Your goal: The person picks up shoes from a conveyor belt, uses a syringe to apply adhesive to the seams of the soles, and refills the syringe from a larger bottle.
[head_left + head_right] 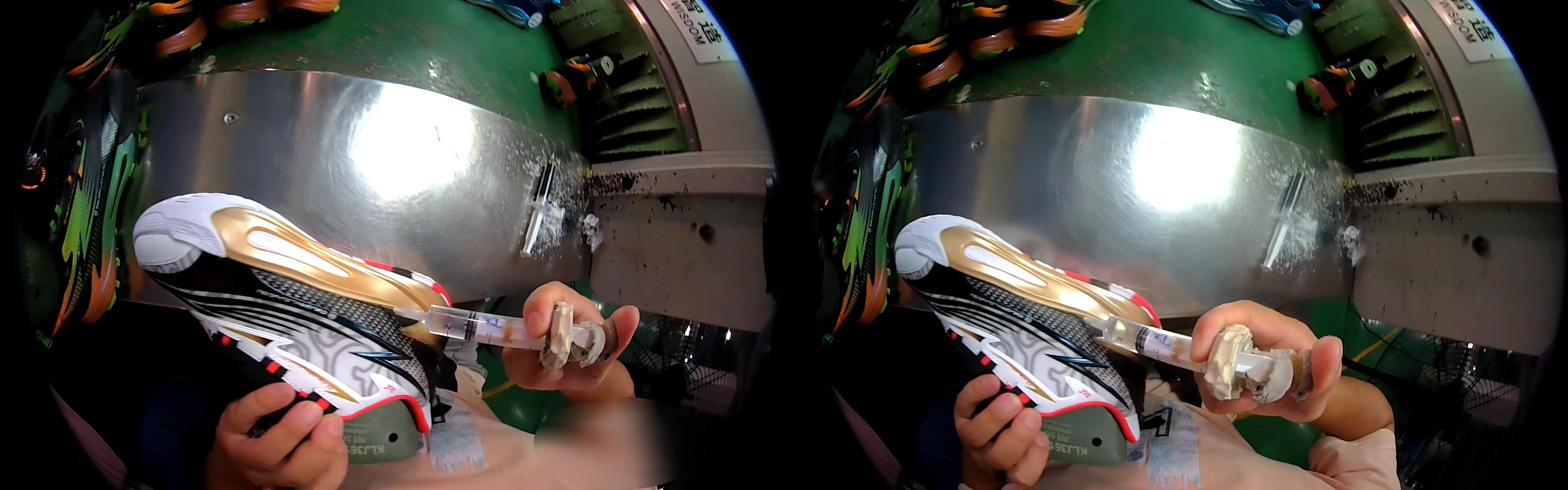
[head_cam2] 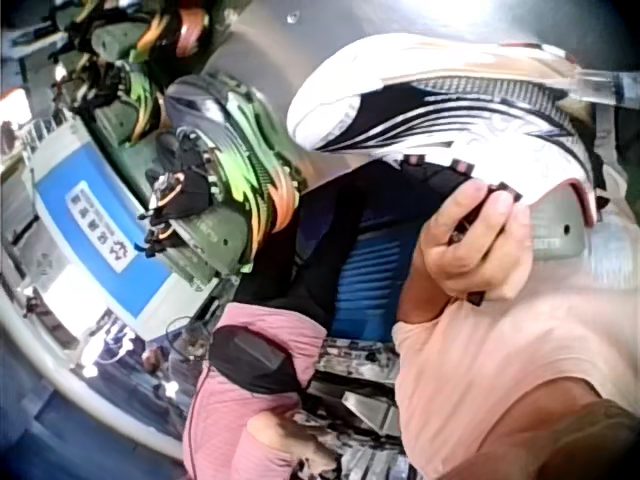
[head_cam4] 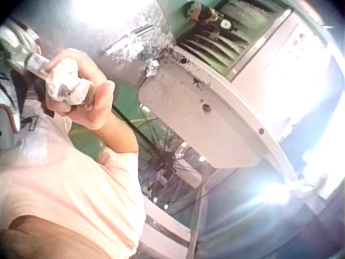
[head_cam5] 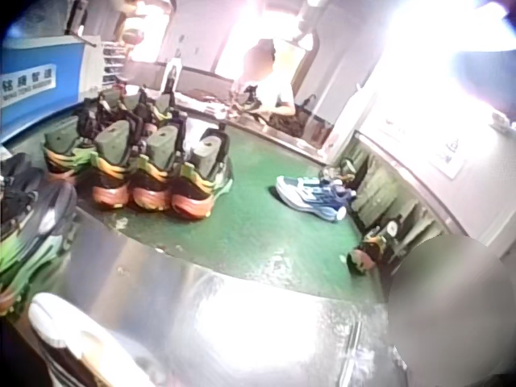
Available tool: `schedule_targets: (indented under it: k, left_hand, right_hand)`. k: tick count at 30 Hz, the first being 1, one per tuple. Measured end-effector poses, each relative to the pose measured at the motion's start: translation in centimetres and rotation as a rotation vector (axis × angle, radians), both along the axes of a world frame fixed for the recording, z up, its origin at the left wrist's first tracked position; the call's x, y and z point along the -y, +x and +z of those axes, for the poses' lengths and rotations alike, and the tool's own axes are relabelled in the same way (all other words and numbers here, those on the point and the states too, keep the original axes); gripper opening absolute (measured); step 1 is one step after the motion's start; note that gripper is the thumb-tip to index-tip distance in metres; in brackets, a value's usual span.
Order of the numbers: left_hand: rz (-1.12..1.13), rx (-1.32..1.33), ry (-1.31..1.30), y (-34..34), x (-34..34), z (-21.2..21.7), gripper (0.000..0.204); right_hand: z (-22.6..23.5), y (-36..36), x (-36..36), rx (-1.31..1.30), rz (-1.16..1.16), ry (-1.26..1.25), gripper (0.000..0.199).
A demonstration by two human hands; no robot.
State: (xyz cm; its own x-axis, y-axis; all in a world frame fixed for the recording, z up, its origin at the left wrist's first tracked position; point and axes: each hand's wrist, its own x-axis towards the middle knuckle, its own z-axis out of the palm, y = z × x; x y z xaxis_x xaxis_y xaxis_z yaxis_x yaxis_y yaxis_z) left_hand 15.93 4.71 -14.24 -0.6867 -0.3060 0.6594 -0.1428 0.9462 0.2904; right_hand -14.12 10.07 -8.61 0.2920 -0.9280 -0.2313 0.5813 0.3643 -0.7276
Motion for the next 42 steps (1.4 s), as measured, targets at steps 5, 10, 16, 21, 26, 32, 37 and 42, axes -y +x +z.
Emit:
schedule_targets:
  k: [5, 10, 16, 21, 26, 32, 37, 42]
  left_hand:
    - [-0.019, -0.049, -0.085, 0.1, 0.1, -1.8, 0.018]
    - [-0.060, 0.090, -0.255, 1.5, 0.2, -1.9, 0.013]
    - [-0.127, -0.054, -0.333, 0.3, 1.8, -2.5, 0.009]
    - [-0.105, -0.099, -0.252, -0.6, 2.1, -1.6, 0.009]
    - [-0.097, -0.117, -0.324, -0.9, 2.9, -1.4, 0.007]
    - [-0.131, -0.132, -0.067, -1.1, 2.3, -0.7, 0.009]
    - [-0.107, -0.135, -0.148, -0.9, 2.9, -0.8, 0.007]
    - [-0.111, -0.154, -0.016, -1.1, 2.4, -0.1, 0.008]
  right_hand:
    - [0.9, -0.1, -1.9, -0.045, -0.067, 0.053, 0.105]
    - [3.5, 0.1, -0.5, -0.305, 0.055, 0.037, 0.107]
    - [7.6, 2.1, 2.6, -0.613, 0.179, 0.288, 0.105]
    - [9.5, 4.6, 6.6, -0.837, 0.286, 0.498, 0.104]
    - [10.9, 7.0, 9.1, -0.991, 0.330, 0.641, 0.103]
    - [11.2, 8.2, 8.7, -1.147, 0.259, 0.516, 0.102]
    - [10.0, 8.9, 8.3, -1.206, -0.001, 0.411, 0.099]
    - [10.2, 9.0, 8.0, -1.083, -0.070, 0.431, 0.103]
